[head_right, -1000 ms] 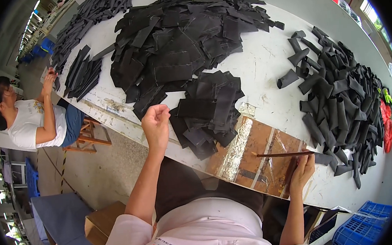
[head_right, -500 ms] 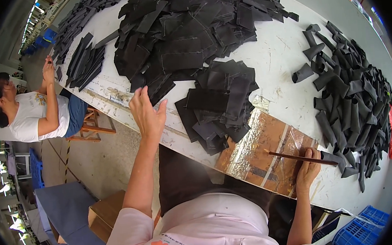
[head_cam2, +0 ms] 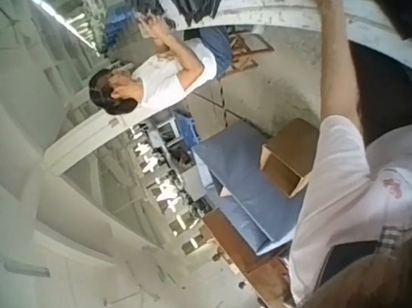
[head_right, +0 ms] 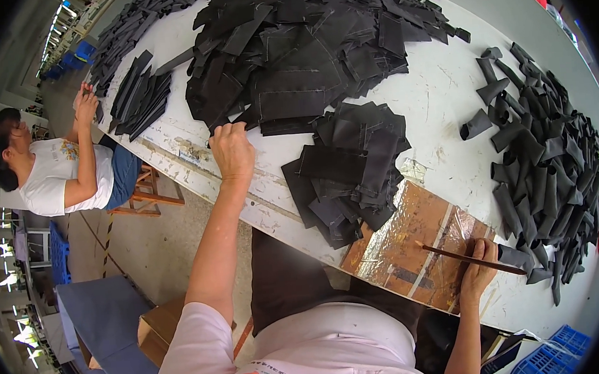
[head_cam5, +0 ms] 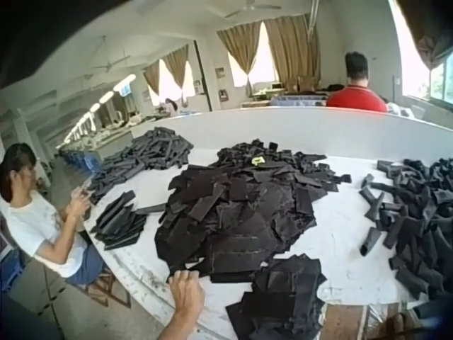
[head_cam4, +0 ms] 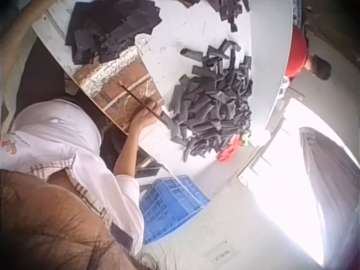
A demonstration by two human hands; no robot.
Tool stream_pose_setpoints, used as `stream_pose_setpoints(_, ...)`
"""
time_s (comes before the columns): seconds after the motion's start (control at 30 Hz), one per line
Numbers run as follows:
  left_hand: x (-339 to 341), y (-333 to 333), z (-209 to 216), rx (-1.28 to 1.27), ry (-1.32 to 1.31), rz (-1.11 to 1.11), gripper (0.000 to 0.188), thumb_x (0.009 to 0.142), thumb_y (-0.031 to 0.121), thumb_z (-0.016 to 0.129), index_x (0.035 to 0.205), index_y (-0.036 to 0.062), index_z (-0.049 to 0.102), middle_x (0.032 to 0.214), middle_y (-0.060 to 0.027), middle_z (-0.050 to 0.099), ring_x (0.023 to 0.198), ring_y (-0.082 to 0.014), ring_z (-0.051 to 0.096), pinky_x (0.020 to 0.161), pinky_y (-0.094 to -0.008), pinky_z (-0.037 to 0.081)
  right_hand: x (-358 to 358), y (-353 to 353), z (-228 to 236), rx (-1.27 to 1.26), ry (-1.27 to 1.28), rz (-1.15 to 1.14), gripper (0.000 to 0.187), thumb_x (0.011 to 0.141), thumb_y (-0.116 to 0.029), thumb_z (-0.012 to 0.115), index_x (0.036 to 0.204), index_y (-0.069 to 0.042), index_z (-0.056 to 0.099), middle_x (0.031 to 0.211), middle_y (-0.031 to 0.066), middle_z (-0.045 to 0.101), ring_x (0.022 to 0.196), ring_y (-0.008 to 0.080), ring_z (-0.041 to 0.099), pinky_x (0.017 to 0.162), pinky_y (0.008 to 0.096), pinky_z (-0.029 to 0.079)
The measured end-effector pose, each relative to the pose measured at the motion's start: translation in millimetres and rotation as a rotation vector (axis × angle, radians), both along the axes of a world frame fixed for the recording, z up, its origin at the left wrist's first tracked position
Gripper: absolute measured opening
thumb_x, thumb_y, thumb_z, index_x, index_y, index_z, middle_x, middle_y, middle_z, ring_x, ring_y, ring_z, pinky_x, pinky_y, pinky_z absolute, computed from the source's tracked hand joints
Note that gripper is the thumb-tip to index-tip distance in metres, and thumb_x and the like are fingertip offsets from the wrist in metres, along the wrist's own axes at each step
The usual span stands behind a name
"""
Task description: Folding or assembling black synthetic materials in a manufacturing setting.
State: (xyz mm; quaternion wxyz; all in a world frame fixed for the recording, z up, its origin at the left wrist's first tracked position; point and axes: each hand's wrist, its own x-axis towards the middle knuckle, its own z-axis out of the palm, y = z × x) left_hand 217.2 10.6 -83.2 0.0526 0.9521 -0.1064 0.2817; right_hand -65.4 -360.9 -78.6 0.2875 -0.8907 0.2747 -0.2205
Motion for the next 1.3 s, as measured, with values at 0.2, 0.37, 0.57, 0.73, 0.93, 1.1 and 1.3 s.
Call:
stream_pose_setpoints(0.2,-48,10,-5,-0.197,-0.058,-0.020,0.021,0.069,-0.003,0.054,0.089,0.0021,0.057,0.079,-0.0095,0.054,0.078,-0.0272,0.049,0.072,-0.0370,0.038,3,4,5,-0.008,0.002,-0.004,0.022,0.088,-0.016,0.044,0.083,0.004,0.051,0.078,0.0127,0.051,0.070,0.0232,0.049,0.065,0.0296,0.039)
stream_pose_setpoints(0.37,-59,11,-6,-0.226,-0.044,0.046,0.020,0.069,-0.002,0.054,0.088,0.0021,0.058,0.079,-0.0104,0.055,0.078,-0.0282,0.049,0.070,-0.0373,0.040,4,4,4,-0.022,-0.015,0.003,0.020,0.088,-0.014,0.044,0.082,0.004,0.051,0.078,0.0125,0.051,0.069,0.0235,0.049,0.065,0.0294,0.039)
stream_pose_setpoints(0.57,-36,25,7,-0.225,-0.038,0.184,0.016,0.071,0.001,0.054,0.087,0.0007,0.059,0.078,-0.0140,0.055,0.077,-0.0316,0.051,0.070,-0.0389,0.041,1,1,0,-0.097,-0.025,0.033,0.018,0.086,-0.013,0.045,0.081,0.003,0.051,0.076,0.0130,0.052,0.068,0.0246,0.050,0.063,0.0311,0.039)
stream_pose_setpoints(0.73,-40,24,22,-0.377,-0.181,0.121,0.016,0.071,-0.001,0.052,0.086,0.0005,0.059,0.079,-0.0140,0.056,0.077,-0.0313,0.050,0.070,-0.0394,0.041,1,1,-1,-0.078,-0.061,0.024,0.017,0.086,-0.012,0.045,0.081,0.003,0.052,0.076,0.0132,0.052,0.067,0.0254,0.050,0.062,0.0314,0.039)
stream_pose_setpoints(0.93,-90,-53,45,-0.522,-0.031,-0.444,0.026,0.065,-0.005,0.053,0.089,0.0005,0.058,0.087,-0.0120,0.056,0.082,-0.0288,0.051,0.072,-0.0364,0.042,2,2,4,-0.080,-0.037,0.007,0.012,0.083,-0.009,0.048,0.081,0.002,0.052,0.077,0.0131,0.052,0.068,0.0268,0.051,0.063,0.0312,0.040)
stream_pose_setpoints(1.1,-113,-82,11,-0.207,0.082,-0.702,0.027,0.068,-0.002,0.056,0.095,-0.0032,0.055,0.102,-0.0142,0.054,0.092,-0.0274,0.052,0.078,-0.0369,0.042,12,10,10,-0.073,-0.064,0.001,0.010,0.081,-0.009,0.050,0.080,0.000,0.052,0.076,0.0129,0.052,0.069,0.0294,0.051,0.062,0.0327,0.040)
stream_pose_setpoints(1.3,-112,-90,28,-0.359,-0.041,-0.623,0.022,0.065,-0.003,0.061,0.085,0.0047,0.061,0.094,-0.0078,0.055,0.086,-0.0272,0.050,0.073,-0.0353,0.042,7,7,12,-0.112,-0.062,-0.014,0.011,0.082,-0.010,0.050,0.080,0.000,0.051,0.074,0.0132,0.051,0.068,0.0302,0.051,0.061,0.0335,0.040)
